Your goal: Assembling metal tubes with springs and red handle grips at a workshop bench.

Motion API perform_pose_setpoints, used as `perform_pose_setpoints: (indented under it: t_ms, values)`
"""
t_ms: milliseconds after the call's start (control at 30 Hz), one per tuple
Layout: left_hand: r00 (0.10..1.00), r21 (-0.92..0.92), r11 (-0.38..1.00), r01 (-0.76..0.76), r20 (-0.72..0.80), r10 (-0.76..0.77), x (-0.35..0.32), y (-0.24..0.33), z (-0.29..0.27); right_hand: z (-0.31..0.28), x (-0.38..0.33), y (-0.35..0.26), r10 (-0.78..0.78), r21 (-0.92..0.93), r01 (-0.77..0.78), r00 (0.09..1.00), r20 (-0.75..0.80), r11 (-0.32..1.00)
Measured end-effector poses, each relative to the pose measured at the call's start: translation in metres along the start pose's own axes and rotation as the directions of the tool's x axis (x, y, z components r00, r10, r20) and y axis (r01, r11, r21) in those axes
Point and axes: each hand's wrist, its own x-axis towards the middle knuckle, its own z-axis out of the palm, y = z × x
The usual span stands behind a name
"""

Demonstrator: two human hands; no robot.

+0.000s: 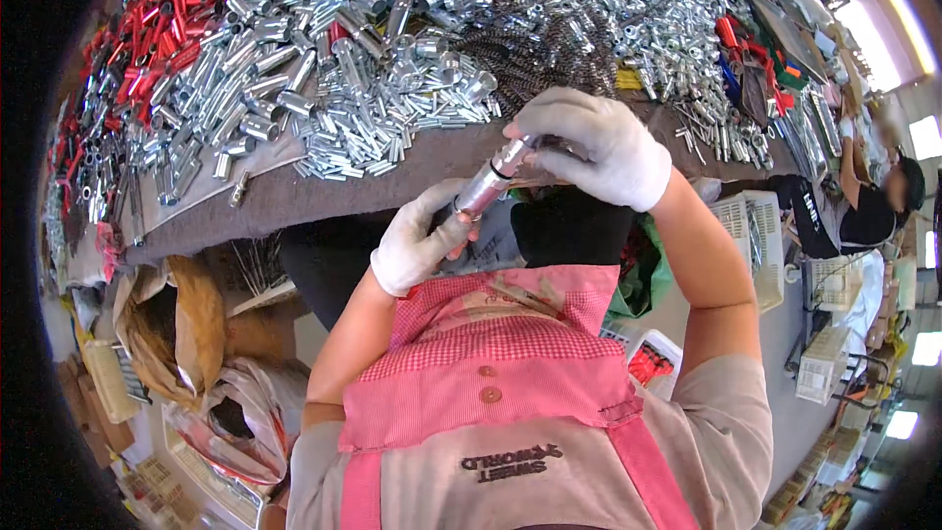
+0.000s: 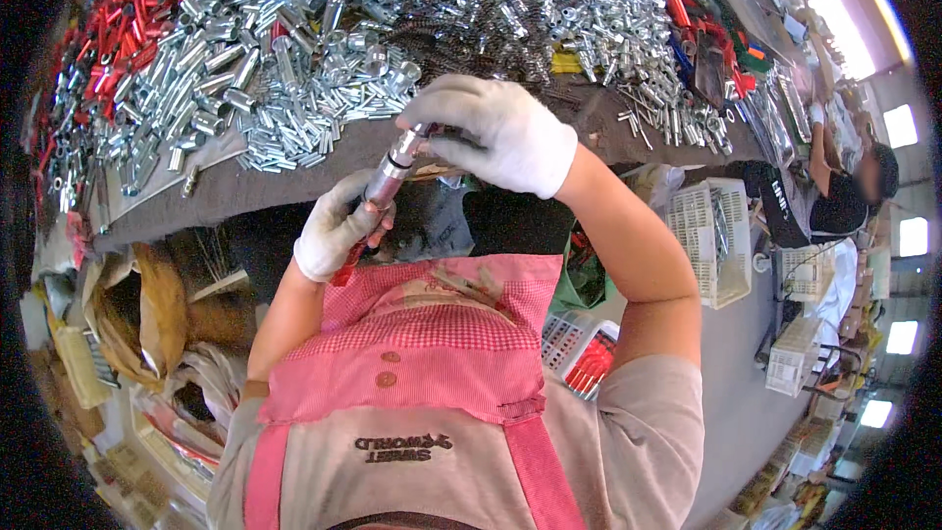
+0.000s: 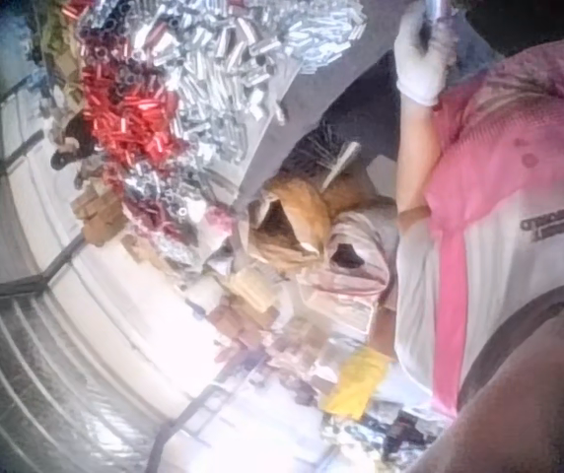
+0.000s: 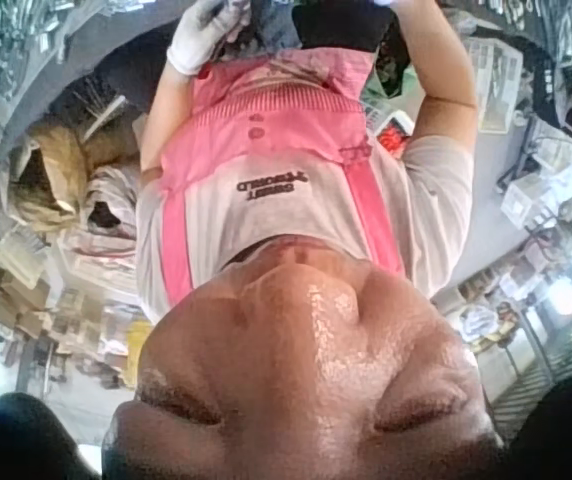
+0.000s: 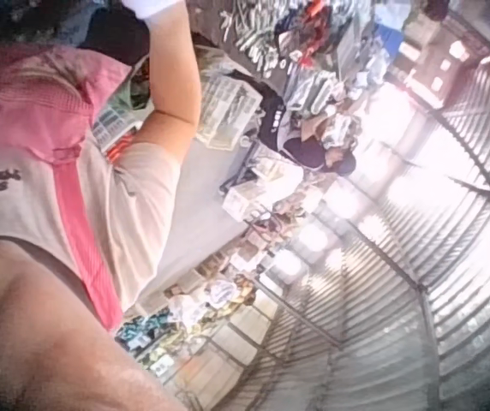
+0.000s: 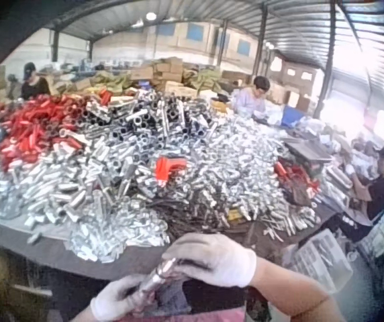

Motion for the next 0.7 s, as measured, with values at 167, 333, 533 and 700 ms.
perform_pose_setpoints:
  t_ms: [167,333,533,700]
  values:
    - [1.0,0.13,0.992,-0.003,0.005,0.002,-0.012,-0.002,-0.021,0.012,0.007,-0.003,-0.248,-0.185,0.256,0.967,0.064,0.949]
    - [0.986,0.274,0.947,-0.168,0.04,0.164,-0.021,-0.002,-0.036,0.026,0.022,-0.018,0.106,-0.034,-0.101,0.958,0.268,0.994]
    - [0.972,-0.217,0.976,-0.024,-0.232,-0.028,-0.032,0.003,-0.036,0.059,0.086,0.044,0.299,-0.305,-0.378,0.914,-0.274,0.874]
    - [0.965,-0.306,0.95,-0.066,-0.26,-0.017,-0.036,-0.009,-0.039,0.073,0.115,0.074,0.528,-0.603,-0.426,0.849,-0.009,0.674]
